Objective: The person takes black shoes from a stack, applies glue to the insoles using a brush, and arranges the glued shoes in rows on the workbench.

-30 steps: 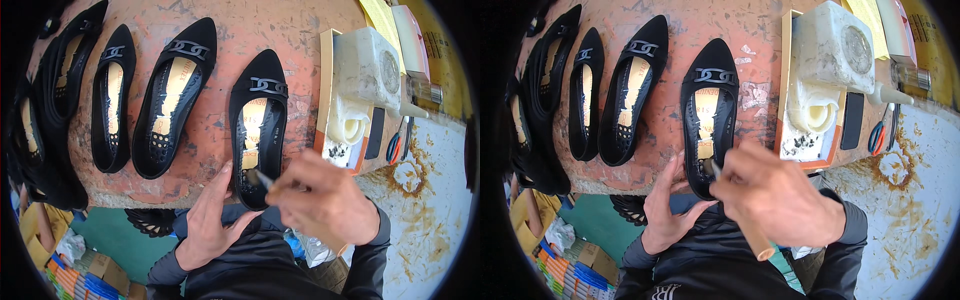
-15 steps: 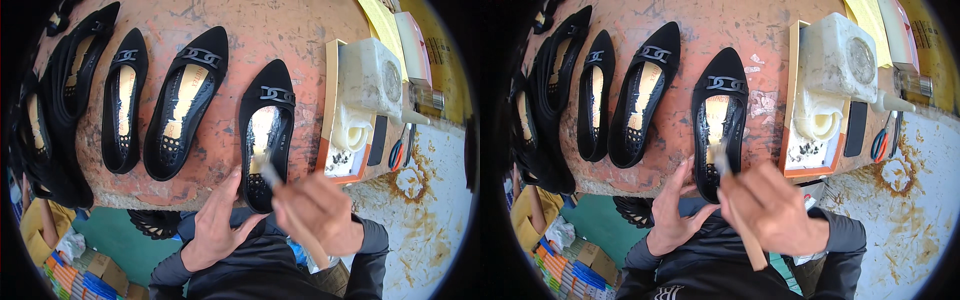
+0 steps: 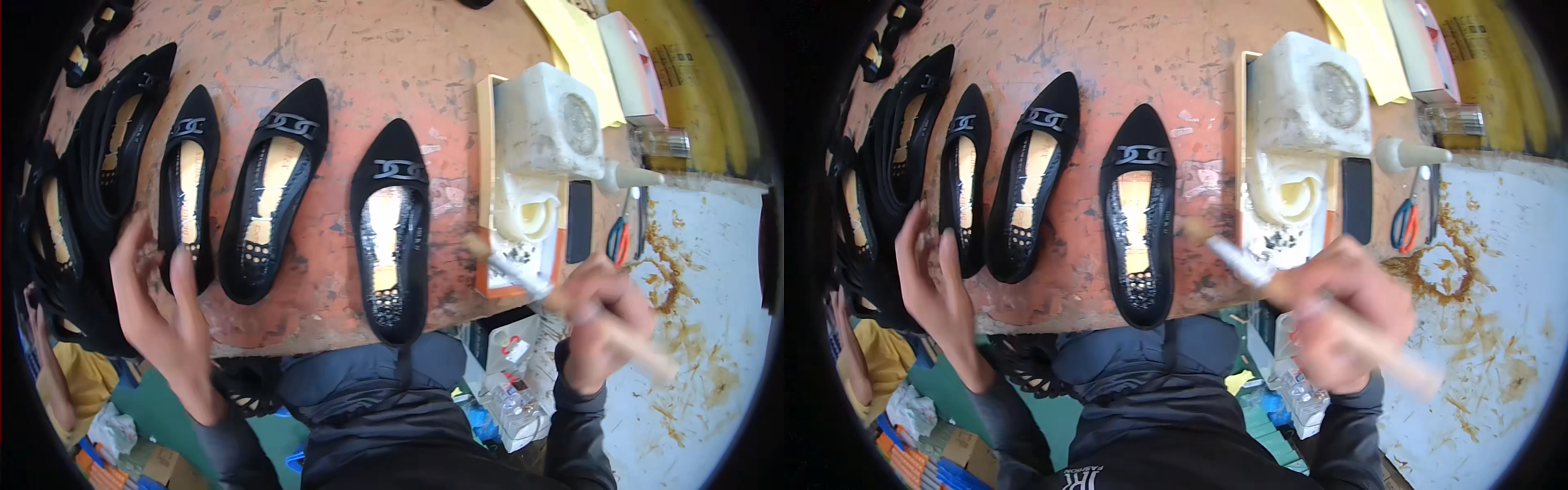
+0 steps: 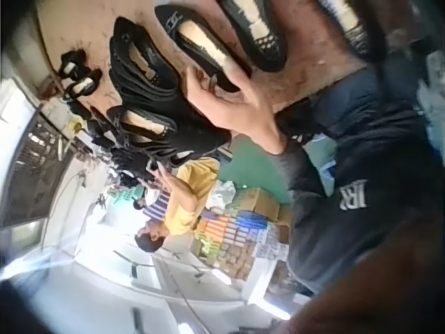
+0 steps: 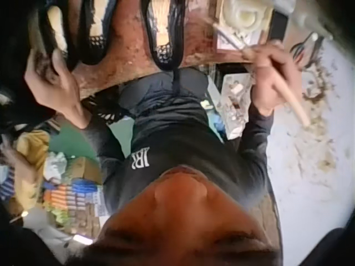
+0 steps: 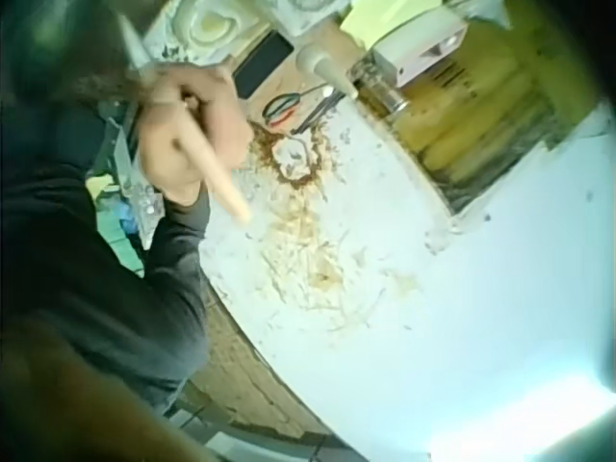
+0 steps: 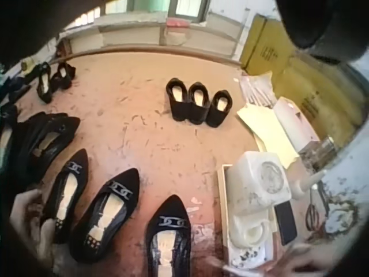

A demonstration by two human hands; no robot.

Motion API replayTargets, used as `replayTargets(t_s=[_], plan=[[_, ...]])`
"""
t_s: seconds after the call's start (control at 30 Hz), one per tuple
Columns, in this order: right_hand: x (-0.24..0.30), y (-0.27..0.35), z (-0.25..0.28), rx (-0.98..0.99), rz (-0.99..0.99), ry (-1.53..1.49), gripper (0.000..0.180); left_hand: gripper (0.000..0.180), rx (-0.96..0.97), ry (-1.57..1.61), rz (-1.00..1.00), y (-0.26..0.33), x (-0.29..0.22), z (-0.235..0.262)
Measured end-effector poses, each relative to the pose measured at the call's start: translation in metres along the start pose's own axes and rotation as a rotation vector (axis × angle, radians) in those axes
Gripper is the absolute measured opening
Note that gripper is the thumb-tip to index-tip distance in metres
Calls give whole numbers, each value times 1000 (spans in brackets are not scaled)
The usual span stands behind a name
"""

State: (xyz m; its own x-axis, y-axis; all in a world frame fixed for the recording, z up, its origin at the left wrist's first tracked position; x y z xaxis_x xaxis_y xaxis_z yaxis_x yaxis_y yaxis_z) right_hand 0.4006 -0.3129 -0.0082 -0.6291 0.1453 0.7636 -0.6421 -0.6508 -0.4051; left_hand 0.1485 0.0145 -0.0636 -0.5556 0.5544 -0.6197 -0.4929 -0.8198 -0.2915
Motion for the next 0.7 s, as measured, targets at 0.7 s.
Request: replayTargets(t_s=[0.7], plan=[[-14, 2, 39, 56, -200, 626, 7, 41, 604, -281, -169, 102, -82, -58]])
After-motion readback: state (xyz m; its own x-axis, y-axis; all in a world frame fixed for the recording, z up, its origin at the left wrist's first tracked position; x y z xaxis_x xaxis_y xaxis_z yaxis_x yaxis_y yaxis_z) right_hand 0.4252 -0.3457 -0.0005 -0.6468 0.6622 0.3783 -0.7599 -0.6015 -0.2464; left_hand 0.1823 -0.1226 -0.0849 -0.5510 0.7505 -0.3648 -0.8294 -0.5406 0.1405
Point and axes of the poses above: each hand's wrist, its own y-axis away from the middle knuckle, its own z-axis out of the back of the hand, x = y × z, the point moved 9 cm from there along -y, towards the middle knuckle, and after that the axes turned 7 degrees about z, right-handed, at the moved point
